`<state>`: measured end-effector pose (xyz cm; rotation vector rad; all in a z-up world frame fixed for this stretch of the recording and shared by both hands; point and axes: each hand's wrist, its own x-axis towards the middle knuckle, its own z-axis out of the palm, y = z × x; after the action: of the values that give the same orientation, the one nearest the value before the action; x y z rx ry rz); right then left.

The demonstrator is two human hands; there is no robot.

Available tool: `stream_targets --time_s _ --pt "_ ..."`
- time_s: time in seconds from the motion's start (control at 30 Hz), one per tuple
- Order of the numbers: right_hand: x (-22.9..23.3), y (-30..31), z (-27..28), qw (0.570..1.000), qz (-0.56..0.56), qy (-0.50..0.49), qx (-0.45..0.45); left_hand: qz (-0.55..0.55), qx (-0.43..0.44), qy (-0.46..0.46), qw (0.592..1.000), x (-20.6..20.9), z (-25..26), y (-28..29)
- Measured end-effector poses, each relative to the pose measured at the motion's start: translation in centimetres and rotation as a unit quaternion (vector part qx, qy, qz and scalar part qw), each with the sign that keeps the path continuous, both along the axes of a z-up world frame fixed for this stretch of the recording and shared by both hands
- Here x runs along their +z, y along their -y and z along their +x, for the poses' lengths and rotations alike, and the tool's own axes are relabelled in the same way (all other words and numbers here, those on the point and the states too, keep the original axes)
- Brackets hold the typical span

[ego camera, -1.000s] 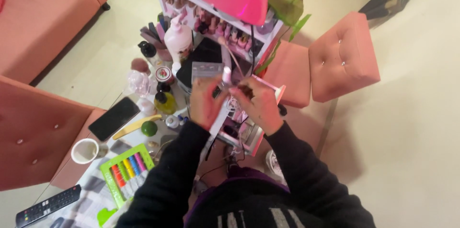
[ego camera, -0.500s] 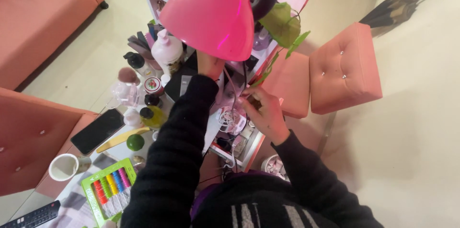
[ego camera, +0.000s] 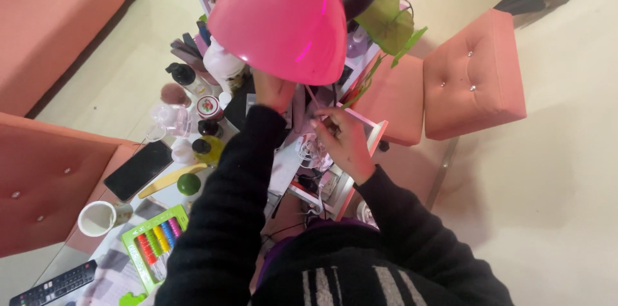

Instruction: The person moves around a cluttered desk, picking up and placing down various items including a cloth, a cup, nail polish bottles, and a lime. They open a drawer, handle a nail polish bottle, and place items on shelves and the desk surface.

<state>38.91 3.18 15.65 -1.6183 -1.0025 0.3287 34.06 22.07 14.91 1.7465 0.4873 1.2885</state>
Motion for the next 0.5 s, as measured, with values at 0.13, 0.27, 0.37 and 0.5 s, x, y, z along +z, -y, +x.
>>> stream_targets --time_s 0.13,0.27,0.37,0.5 --pt "1.3 -0.1 -0.7 0.999 0.014 -0.028 -0.024 -0.008 0.005 0.013 1.0 1.1 -3.0 3.2" --pt "3.6 -0.1 -1.7 0.997 0.063 0.022 -0.039 0.024 0.019 -0.018 0.999 2.6 -6.6 7.8" --pt "3.6 0.7 -1.7 0.993 0.047 0.081 -0.075 0.071 0.001 0.002 0.997 2.9 -7.1 9.8" --pt "6.2 4.8 -1.9 0.98 0.056 0.107 -0.157 0.098 -0.065 -0.009 0.993 6.9 -7.3 12.4"
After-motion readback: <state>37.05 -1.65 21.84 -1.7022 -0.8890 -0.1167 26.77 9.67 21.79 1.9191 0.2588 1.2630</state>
